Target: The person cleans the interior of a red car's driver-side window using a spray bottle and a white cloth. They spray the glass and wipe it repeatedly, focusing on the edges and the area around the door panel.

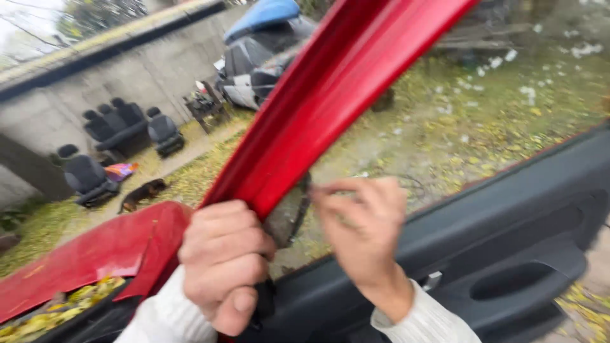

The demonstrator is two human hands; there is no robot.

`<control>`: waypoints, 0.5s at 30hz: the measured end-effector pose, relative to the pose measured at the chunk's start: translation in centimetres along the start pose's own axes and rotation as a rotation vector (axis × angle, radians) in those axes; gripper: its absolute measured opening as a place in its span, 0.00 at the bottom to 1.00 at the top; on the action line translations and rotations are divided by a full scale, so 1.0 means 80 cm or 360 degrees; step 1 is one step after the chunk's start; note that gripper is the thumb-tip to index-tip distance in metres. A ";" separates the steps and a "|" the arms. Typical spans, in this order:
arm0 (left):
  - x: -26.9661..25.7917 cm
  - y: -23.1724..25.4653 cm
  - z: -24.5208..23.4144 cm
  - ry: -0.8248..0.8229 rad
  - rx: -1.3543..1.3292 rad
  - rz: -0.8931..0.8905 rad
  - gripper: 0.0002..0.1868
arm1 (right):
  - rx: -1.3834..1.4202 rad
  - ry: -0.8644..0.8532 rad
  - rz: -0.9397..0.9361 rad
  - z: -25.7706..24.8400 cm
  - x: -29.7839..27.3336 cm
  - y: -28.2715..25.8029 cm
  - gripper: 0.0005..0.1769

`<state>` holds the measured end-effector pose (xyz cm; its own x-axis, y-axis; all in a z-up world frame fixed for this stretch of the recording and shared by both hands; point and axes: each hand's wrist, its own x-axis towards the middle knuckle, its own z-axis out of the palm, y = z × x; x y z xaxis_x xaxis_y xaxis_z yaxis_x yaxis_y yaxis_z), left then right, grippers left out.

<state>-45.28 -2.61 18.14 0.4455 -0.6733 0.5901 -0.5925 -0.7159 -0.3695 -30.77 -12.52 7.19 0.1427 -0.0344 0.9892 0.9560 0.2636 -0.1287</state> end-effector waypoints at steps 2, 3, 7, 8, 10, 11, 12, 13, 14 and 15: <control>-0.002 0.004 0.004 0.0019 -0.0088 -0.0033 0.23 | -0.0067 0.0241 0.0424 0.006 -0.007 0.002 0.10; 0.000 0.007 0.002 0.0007 -0.0090 -0.0068 0.23 | -0.0045 0.0223 0.0448 0.007 -0.010 -0.007 0.10; 0.007 0.007 0.000 0.0034 -0.0150 -0.0089 0.22 | -0.0045 -0.0066 0.0124 0.002 -0.009 -0.012 0.13; 0.007 0.008 -0.002 0.0016 -0.0140 -0.0111 0.22 | -0.0076 -0.0099 0.0078 0.000 -0.006 -0.009 0.13; 0.010 0.011 -0.002 0.0028 -0.0130 -0.0124 0.22 | -0.0100 0.0006 0.0233 -0.002 -0.013 -0.007 0.12; 0.014 0.008 -0.002 0.0035 -0.0121 -0.0095 0.22 | -0.0147 0.0148 0.0370 -0.003 -0.015 -0.004 0.13; 0.017 0.010 -0.004 0.0032 -0.0138 -0.0104 0.22 | -0.0154 0.0141 0.0386 0.001 -0.018 -0.010 0.13; 0.021 0.011 -0.005 0.0031 -0.0148 -0.0104 0.22 | -0.0168 0.0092 0.0310 0.005 -0.020 -0.012 0.13; 0.025 0.012 -0.006 0.0029 -0.0159 -0.0105 0.23 | -0.0179 0.0044 0.0234 0.008 -0.021 -0.015 0.14; 0.026 0.014 -0.006 0.0036 -0.0178 -0.0110 0.23 | -0.0192 0.0032 0.0245 0.007 -0.025 -0.019 0.14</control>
<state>-45.35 -4.70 19.27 0.4734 -0.6178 0.6279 -0.6327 -0.7344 -0.2456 -32.63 -12.31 5.48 0.2933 -0.0224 0.9558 0.9462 0.1496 -0.2868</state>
